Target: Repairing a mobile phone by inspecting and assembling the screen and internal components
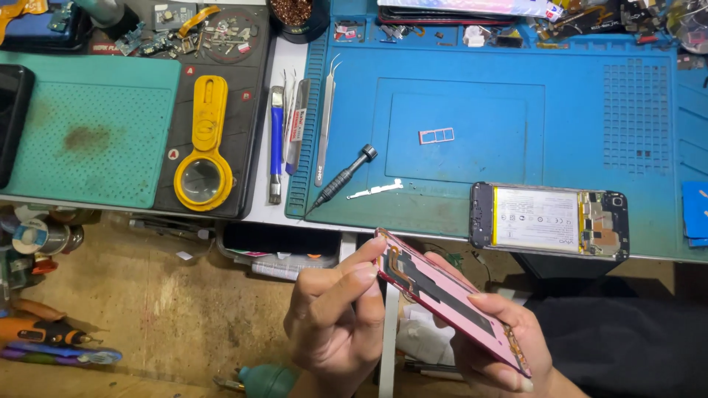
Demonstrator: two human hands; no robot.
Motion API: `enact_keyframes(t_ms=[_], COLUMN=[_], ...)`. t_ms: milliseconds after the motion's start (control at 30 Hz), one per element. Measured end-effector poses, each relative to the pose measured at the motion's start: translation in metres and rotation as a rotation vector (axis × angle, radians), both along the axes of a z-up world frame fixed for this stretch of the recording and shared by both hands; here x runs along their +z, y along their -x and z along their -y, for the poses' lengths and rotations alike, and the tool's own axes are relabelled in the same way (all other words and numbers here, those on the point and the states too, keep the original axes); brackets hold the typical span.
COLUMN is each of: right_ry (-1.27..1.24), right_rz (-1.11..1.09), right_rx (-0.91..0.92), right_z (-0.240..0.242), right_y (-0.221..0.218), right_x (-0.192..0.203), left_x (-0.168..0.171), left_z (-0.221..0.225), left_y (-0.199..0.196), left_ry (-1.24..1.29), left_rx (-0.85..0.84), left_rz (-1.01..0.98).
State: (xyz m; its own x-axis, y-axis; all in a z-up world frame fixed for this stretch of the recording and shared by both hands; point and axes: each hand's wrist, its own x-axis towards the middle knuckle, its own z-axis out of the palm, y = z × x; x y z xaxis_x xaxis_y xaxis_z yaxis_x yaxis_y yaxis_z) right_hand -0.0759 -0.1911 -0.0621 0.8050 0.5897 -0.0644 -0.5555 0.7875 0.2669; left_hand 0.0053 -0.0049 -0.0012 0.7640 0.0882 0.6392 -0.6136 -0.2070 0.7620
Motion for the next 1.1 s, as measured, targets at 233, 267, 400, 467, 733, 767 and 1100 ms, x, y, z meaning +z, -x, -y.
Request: enact_keyframes(t_ms=[233, 267, 400, 467, 733, 767, 1100], right_ry=[0.192, 0.111, 0.033, 0.021, 0.487, 0.401, 0.409], right_rz=[-0.081, -0.119, -0.297, -0.272, -0.468, -0.240, -0.091], right_rx=[0.025, 0.053, 0.078, 0.090, -0.057, -0.135, -0.287], right_z=[0.002, 0.003, 0.003, 0.005, -0.011, -0.012, -0.017], right_y=[0.001, 0.003, 0.002, 0.004, -0.015, -0.020, -0.020], right_x=[-0.005, -0.005, -0.005, -0.010, 0.025, 0.034, 0.047], left_x=[-0.008, -0.010, -0.013, -0.013, -0.004, 0.001, -0.007], left_z=[0.002, 0.002, -0.007, -0.008, -0.006, -0.003, 0.007], left_y=[-0.004, -0.005, -0.005, -0.002, 0.004, 0.005, 0.011], left_ry=[-0.007, 0.005, -0.059, -0.071, -0.120, -0.066, 0.243], left_rx=[0.019, 0.014, -0.065, -0.041, -0.016, -0.002, -0.045], left_rz=[-0.025, -0.021, -0.051, -0.076, -0.143, -0.170, -0.172])
